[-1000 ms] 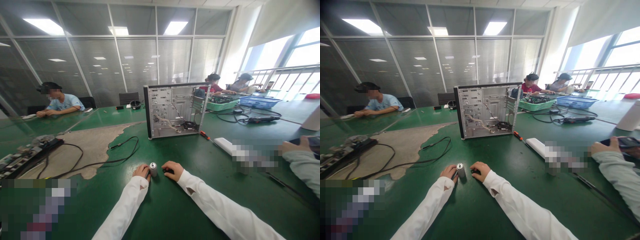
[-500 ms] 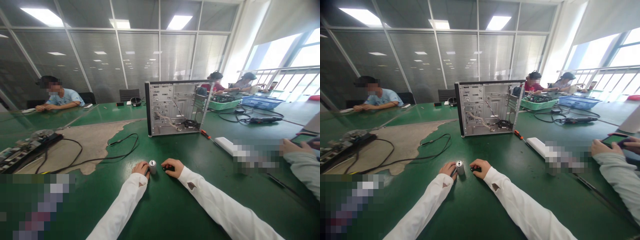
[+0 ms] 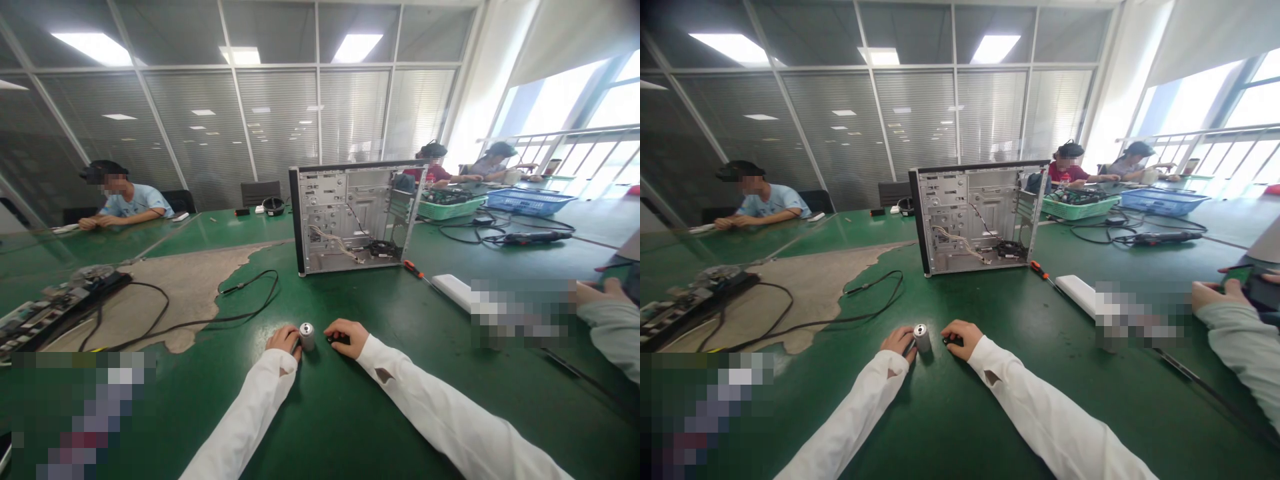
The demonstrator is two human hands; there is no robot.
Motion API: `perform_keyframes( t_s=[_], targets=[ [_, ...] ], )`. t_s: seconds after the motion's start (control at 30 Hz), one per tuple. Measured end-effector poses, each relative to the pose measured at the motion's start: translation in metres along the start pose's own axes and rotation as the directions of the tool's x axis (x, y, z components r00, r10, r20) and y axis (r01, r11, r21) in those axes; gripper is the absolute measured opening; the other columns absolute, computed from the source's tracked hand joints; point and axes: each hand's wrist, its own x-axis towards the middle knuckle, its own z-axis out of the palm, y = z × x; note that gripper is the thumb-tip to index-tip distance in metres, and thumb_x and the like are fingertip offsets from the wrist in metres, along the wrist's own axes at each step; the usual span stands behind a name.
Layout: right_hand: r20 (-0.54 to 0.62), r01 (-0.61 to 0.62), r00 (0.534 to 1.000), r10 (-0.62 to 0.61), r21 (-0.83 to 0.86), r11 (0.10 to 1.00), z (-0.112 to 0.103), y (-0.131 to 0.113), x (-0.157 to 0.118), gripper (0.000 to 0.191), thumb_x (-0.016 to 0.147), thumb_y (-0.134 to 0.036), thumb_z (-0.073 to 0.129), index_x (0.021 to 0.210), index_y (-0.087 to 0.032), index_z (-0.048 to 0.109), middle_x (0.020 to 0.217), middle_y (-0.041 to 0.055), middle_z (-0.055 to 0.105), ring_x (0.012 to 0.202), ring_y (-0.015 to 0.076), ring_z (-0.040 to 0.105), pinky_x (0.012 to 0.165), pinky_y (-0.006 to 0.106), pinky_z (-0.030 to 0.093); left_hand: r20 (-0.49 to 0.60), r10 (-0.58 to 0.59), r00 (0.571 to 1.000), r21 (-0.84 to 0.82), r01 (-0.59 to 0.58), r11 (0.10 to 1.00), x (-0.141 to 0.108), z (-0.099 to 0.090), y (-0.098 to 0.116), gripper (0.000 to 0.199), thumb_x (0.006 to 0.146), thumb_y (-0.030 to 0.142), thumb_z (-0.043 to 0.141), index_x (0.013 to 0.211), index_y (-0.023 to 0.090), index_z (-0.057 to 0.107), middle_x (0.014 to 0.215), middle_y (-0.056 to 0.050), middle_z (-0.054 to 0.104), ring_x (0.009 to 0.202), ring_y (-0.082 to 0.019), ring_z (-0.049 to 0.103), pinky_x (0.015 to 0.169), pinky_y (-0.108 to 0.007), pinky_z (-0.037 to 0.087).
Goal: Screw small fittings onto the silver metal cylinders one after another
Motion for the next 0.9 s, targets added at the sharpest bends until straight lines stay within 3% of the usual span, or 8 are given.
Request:
perform_keyframes(
  t_s=[0.9],
  targets=[
    [-0.012,0.023,1.0,-0.023,-0.013,1.0,0.0037,0.0039,0.0003,0.029,0.061,-0.013,0.052,0.088,-0.02,0.057,0.083,0.0014,0.057,0.065,0.0081,0.051,0.058,0.02,0.042,-0.007,0.002,1.0,0.012,-0.002,1.0,0.0002,0.0025,-0.0015,0.033,0.068,0.024,0.049,0.101,0.024,0.052,0.114,-0.001,0.048,0.103,-0.02,0.041,0.08,-0.033,0.037]
  ],
)
